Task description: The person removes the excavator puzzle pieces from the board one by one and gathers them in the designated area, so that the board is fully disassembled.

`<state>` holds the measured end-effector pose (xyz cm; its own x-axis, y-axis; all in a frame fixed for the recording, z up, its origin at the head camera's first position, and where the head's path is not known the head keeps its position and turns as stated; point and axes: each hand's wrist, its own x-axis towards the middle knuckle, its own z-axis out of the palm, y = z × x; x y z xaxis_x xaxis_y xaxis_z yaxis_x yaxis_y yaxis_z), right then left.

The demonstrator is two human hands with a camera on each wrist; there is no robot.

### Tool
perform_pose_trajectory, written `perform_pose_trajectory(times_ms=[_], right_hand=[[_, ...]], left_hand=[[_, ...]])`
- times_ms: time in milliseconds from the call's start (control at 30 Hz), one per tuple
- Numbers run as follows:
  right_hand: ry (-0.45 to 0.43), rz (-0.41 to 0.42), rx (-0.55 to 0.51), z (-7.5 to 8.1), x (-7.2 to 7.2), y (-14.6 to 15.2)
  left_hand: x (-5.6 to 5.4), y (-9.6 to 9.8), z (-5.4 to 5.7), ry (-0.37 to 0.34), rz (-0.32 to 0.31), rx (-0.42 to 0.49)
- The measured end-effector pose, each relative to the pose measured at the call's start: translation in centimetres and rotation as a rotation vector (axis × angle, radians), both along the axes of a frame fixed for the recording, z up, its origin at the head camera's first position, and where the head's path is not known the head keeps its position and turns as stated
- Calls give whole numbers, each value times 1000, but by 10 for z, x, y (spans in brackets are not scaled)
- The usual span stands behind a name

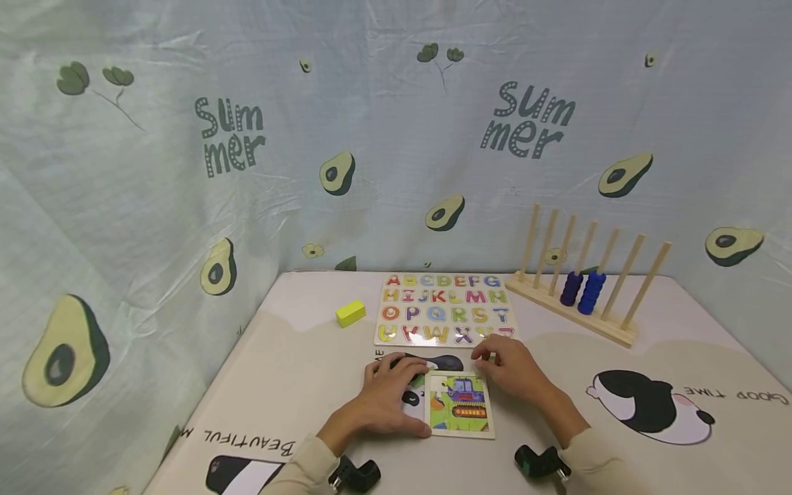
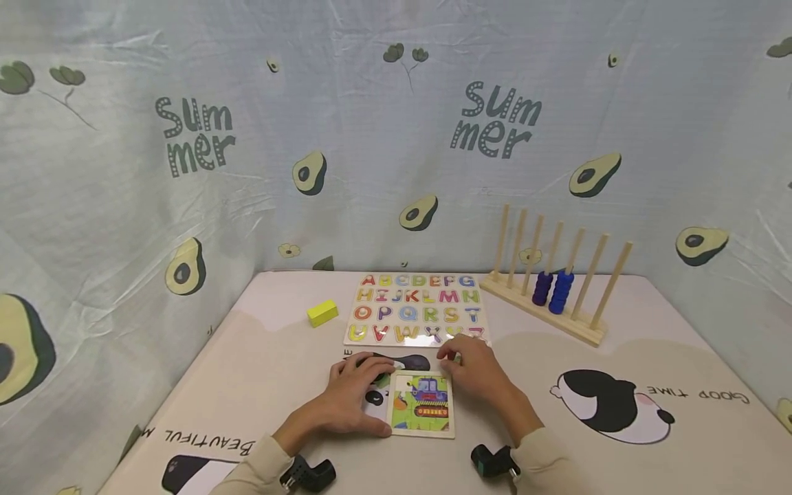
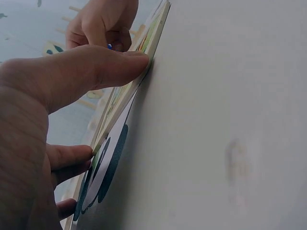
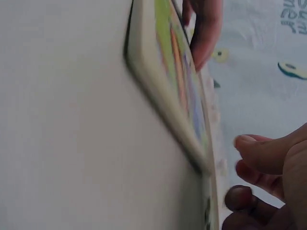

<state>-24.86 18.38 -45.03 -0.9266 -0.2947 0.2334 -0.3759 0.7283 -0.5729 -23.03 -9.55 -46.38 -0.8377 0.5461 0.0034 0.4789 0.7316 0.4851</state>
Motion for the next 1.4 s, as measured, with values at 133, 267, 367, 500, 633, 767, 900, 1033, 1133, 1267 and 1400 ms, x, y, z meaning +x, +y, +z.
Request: perform_pose_trajectory(times_ms=[133,267,367,500,633,767,900,1033,1133,1267,1400], right_hand=[[-56,85,10,5,4,-14],[-84,139,39,5,8,-30],[-110,150,80,5,10,-40],[-134,138,138,6,12,-47],[-143,120,162,6,13,-49],[-147,118,173,5,15,-51],[-138,108,177,4,16,-52],[-135,93,168,3,17,-52],[-143,85,162,3,17,-52],[-159,63,142,2,16,-51],[-200,43,91,2,14,-51]], left_hand=[[0,1,1,3,-4,1],[0,1,1,15,-16,2],[0,0,1,11,-15,2],[1,-1,1,3,-14,3],[0,0,2,1,-11,6],[0,-1,2,-6,-10,6],[1,-2,3,-10,-10,8],[1,-2,2,-9,-9,10],[1,-2,1,-7,-10,11],[0,-2,1,-5,-10,16],[0,-2,1,-3,-12,17]])
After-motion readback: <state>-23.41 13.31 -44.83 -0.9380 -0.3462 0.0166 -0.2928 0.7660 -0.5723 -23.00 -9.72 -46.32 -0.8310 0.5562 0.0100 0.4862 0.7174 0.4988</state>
